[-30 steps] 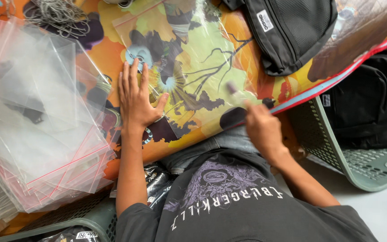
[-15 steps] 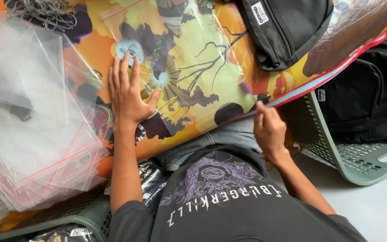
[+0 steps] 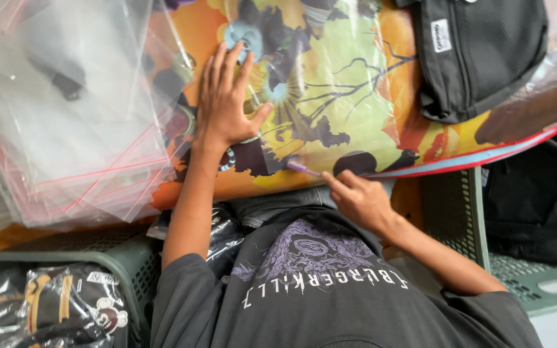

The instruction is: The person attaches a decorative keychain to a black bag, then places the bag into a clear plastic zip-lock bag. They use a purple comb to smooth the plastic and remove air before sealing the bag.

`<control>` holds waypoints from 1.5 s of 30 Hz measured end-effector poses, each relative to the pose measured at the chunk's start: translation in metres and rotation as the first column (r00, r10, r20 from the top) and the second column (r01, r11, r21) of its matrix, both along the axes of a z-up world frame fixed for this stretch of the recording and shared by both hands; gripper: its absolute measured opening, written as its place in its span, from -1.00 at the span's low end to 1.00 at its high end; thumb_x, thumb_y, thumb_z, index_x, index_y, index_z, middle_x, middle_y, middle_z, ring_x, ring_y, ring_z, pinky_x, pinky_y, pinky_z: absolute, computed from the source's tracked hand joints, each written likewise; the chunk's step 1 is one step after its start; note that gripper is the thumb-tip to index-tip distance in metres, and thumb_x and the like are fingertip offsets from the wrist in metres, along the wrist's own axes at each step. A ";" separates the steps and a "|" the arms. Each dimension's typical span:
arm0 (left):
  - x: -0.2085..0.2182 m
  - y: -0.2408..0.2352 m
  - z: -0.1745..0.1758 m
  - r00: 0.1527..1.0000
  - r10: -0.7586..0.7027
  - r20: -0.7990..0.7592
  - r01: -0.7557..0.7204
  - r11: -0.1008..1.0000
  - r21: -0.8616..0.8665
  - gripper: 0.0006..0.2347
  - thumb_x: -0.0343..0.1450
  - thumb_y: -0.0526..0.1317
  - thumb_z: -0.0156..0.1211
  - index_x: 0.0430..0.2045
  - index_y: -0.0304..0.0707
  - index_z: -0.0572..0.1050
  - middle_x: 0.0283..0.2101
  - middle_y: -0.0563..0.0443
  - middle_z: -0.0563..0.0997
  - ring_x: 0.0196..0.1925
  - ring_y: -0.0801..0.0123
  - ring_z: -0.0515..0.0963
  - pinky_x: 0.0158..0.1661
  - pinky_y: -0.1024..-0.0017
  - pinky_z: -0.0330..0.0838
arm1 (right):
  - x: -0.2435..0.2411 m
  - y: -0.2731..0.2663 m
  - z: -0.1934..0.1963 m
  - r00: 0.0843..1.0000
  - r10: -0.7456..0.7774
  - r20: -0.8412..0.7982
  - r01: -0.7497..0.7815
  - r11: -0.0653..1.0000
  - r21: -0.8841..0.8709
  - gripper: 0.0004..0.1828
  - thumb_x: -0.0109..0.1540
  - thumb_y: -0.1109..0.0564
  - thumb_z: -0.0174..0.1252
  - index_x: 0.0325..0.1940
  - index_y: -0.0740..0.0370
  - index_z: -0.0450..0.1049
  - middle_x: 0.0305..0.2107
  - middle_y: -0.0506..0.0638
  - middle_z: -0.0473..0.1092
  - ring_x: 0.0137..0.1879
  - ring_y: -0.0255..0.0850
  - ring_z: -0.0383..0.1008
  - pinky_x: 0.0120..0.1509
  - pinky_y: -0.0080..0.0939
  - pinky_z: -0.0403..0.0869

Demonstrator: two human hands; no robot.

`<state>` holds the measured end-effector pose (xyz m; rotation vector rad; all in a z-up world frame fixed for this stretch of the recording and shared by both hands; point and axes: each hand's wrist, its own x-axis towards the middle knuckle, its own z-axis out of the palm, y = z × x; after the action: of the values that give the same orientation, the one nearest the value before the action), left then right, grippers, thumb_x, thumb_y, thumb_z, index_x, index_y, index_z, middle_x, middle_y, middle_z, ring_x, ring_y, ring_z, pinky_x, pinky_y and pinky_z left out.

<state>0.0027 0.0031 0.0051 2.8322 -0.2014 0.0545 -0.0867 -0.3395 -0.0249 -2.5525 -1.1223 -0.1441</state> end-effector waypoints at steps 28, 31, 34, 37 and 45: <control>-0.006 0.005 -0.026 0.997 -0.069 0.043 0.066 0.994 0.084 0.31 0.16 0.67 0.38 0.50 -0.01 -0.44 0.54 -0.27 -0.47 0.62 -0.12 -0.26 0.55 -0.11 -0.18 | 0.173 0.096 0.029 0.944 0.330 0.013 -0.325 0.935 -0.141 -0.74 0.36 0.13 0.03 0.14 0.07 0.42 -0.35 0.00 0.43 -0.66 -0.14 0.32 -0.76 -0.09 0.29; -0.005 0.005 -0.016 0.994 -0.091 0.060 0.088 0.994 0.058 0.25 0.21 0.62 0.40 0.50 -0.05 -0.35 0.55 -0.28 -0.36 0.62 -0.14 -0.18 0.56 -0.07 -0.17 | 0.223 0.138 0.044 0.946 0.325 0.013 -0.324 0.945 -0.041 -0.82 0.47 0.23 -0.02 0.06 0.21 0.50 -0.46 0.05 0.51 -0.63 -0.21 0.36 -0.77 -0.28 0.37; -0.003 0.007 -0.015 0.995 -0.102 -0.007 0.102 0.986 0.135 0.19 0.26 0.69 0.17 0.48 -0.15 -0.32 0.54 -0.30 -0.33 0.62 -0.07 -0.23 0.55 -0.06 -0.27 | 0.266 0.169 0.021 0.971 0.210 0.111 -0.211 0.978 -0.008 -0.82 0.47 0.24 -0.05 -0.05 0.25 0.50 -0.53 0.03 0.42 -0.65 -0.23 0.28 -0.73 -0.26 0.21; -0.006 0.006 -0.011 0.995 -0.099 0.018 0.097 0.991 0.091 0.18 0.27 0.65 0.20 0.48 -0.21 -0.28 0.54 -0.33 -0.28 0.62 -0.08 -0.21 0.56 -0.02 -0.25 | 0.265 0.172 0.025 0.988 0.146 0.053 -0.146 0.989 -0.001 -0.82 0.41 0.30 -0.13 -0.24 0.28 0.36 -0.58 0.04 0.31 -0.64 -0.19 0.18 -0.68 -0.19 0.12; -0.002 -0.002 0.000 0.978 -0.114 0.176 0.116 0.993 0.002 0.07 0.20 0.50 0.22 0.39 -0.41 0.05 0.48 -0.40 -0.05 0.55 -0.23 -0.11 0.46 -0.06 -0.24 | 0.242 0.077 -0.004 0.993 0.115 -0.036 -0.117 0.992 -0.044 -0.80 0.31 0.01 -0.02 -0.03 0.00 0.44 -0.43 0.09 0.41 -0.42 0.28 0.50 -0.32 0.29 0.47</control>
<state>0.0008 0.0008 0.0052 2.8010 -0.4025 0.2802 0.1558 -0.2621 -0.0286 -2.5115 -1.2714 -0.0470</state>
